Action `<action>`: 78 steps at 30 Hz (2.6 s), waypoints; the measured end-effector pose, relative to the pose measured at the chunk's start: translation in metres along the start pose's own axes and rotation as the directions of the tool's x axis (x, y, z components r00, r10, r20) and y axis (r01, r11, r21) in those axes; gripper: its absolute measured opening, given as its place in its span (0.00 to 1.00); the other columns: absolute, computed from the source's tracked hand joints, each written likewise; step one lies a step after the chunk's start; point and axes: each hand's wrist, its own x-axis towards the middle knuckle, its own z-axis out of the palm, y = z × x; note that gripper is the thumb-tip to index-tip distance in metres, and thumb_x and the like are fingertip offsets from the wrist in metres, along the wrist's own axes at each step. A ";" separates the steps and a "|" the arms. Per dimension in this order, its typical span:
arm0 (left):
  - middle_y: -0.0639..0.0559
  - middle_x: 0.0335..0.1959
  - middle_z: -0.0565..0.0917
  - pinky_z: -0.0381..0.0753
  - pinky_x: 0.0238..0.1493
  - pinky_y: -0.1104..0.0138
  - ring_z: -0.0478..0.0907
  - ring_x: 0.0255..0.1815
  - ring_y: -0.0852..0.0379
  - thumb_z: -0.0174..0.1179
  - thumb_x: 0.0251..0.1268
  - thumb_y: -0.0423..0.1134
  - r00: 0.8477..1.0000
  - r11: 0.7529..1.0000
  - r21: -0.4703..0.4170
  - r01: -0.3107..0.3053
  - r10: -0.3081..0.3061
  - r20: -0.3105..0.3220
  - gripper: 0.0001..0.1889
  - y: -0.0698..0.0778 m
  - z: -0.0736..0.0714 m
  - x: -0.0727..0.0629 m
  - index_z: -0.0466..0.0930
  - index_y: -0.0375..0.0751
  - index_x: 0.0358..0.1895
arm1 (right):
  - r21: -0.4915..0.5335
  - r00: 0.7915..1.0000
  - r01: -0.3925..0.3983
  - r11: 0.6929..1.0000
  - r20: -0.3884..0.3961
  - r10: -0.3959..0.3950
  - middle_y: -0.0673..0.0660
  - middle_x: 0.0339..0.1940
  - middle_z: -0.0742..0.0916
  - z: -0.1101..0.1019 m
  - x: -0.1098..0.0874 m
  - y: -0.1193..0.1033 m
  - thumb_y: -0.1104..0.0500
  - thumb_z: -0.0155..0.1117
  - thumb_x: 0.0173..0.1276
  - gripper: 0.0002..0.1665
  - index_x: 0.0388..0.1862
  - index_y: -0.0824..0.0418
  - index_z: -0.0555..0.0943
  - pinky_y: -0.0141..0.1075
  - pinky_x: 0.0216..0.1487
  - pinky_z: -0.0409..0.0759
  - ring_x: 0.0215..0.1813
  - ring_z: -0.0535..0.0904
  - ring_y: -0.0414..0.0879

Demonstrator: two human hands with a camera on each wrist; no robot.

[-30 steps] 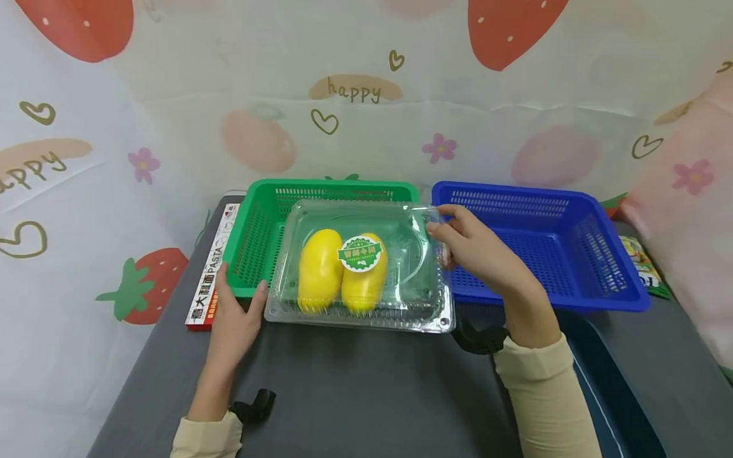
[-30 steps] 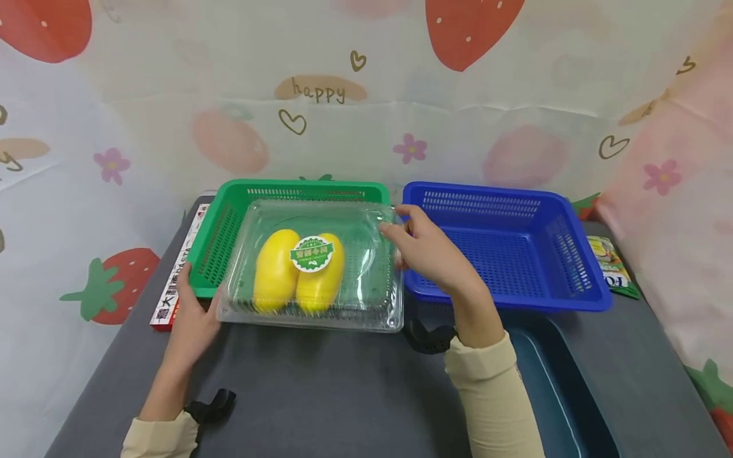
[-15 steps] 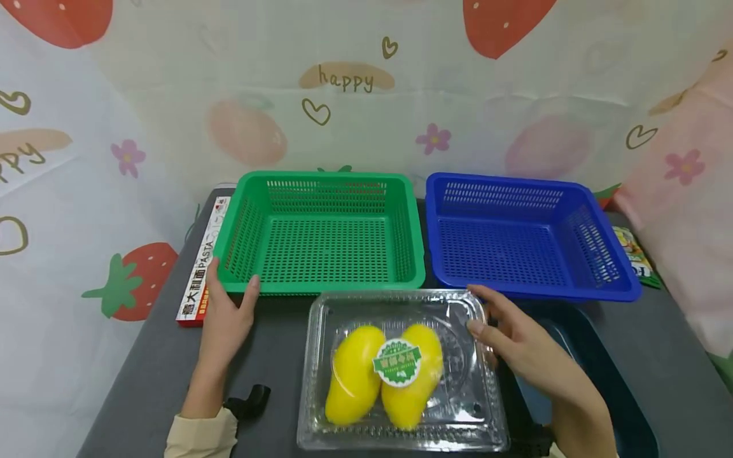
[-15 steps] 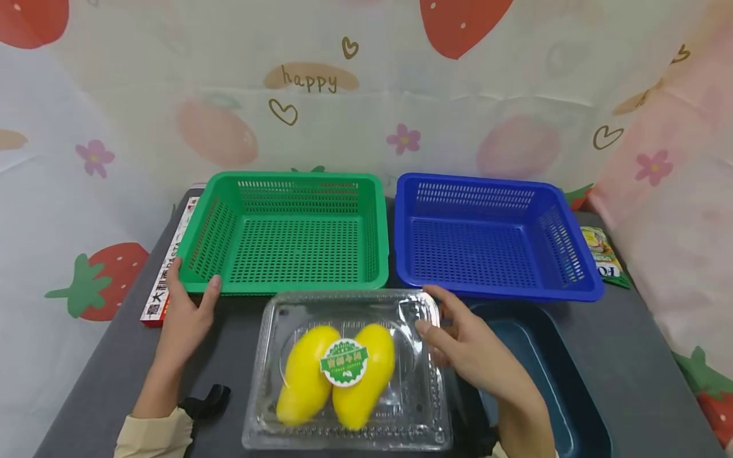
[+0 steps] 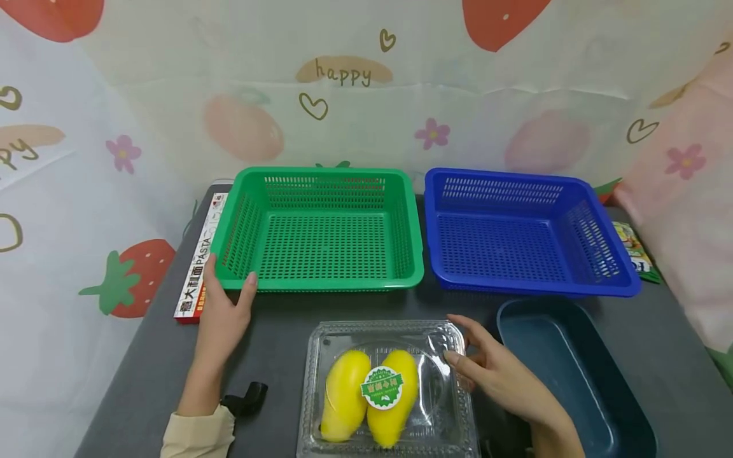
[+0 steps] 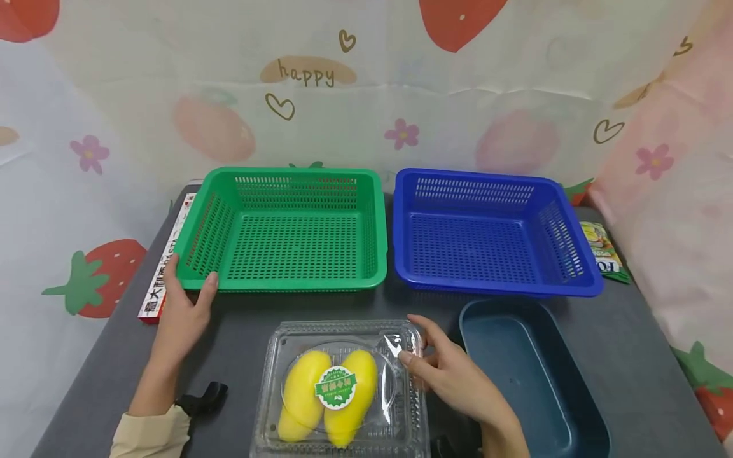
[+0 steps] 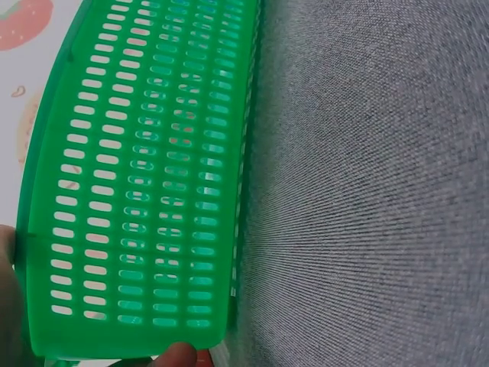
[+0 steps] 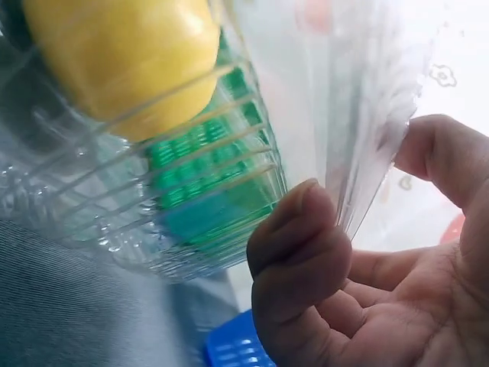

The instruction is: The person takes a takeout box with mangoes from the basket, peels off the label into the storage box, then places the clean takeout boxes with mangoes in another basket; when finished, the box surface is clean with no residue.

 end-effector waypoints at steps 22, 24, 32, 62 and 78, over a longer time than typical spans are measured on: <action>0.37 0.74 0.49 0.58 0.62 0.35 0.49 0.72 0.38 0.54 0.64 0.62 0.997 0.992 0.122 -0.010 0.020 -0.080 0.47 0.017 -0.010 -0.019 0.36 0.55 0.78 | -0.073 0.997 -0.072 0.995 -0.048 0.068 0.58 0.45 0.76 0.018 0.025 0.004 0.41 0.54 0.71 0.40 0.76 0.49 0.54 0.39 0.28 0.76 0.29 0.77 0.47; 0.36 0.72 0.50 0.60 0.59 0.34 0.49 0.70 0.38 0.57 0.63 0.61 0.994 0.987 0.156 -0.029 0.045 -0.103 0.47 0.026 -0.014 -0.035 0.39 0.56 0.78 | -0.074 0.996 -0.083 0.994 -0.045 0.080 0.58 0.45 0.76 0.018 0.026 0.005 0.40 0.54 0.71 0.40 0.77 0.48 0.54 0.39 0.29 0.76 0.30 0.77 0.47; 0.39 0.75 0.47 0.60 0.55 0.29 0.49 0.71 0.33 0.60 0.62 0.57 0.934 0.972 0.128 -0.199 0.148 0.325 0.38 0.044 0.003 -0.103 0.56 0.61 0.74 | -0.084 0.995 -0.096 0.992 -0.017 0.095 0.57 0.43 0.77 0.017 0.025 0.005 0.39 0.52 0.71 0.42 0.78 0.49 0.51 0.39 0.29 0.76 0.31 0.76 0.48; 0.47 0.71 0.58 0.67 0.55 0.35 0.62 0.68 0.40 0.65 0.54 0.62 0.890 0.996 0.037 0.087 -0.094 0.447 0.36 0.048 0.034 -0.135 0.59 0.78 0.67 | -0.581 0.958 0.099 0.808 -0.165 -0.236 0.49 0.37 0.76 0.071 -0.003 -0.054 0.55 0.69 0.63 0.23 0.57 0.56 0.78 0.28 0.29 0.69 0.31 0.68 0.38; 0.49 0.69 0.60 0.67 0.56 0.36 0.63 0.67 0.42 0.66 0.53 0.62 0.890 0.995 0.035 0.096 -0.101 0.445 0.35 0.045 0.037 -0.134 0.60 0.79 0.66 | -0.583 0.919 0.001 0.812 -0.320 -0.231 0.43 0.28 0.75 0.089 0.011 -0.050 0.58 0.71 0.60 0.11 0.41 0.51 0.82 0.27 0.22 0.66 0.22 0.64 0.36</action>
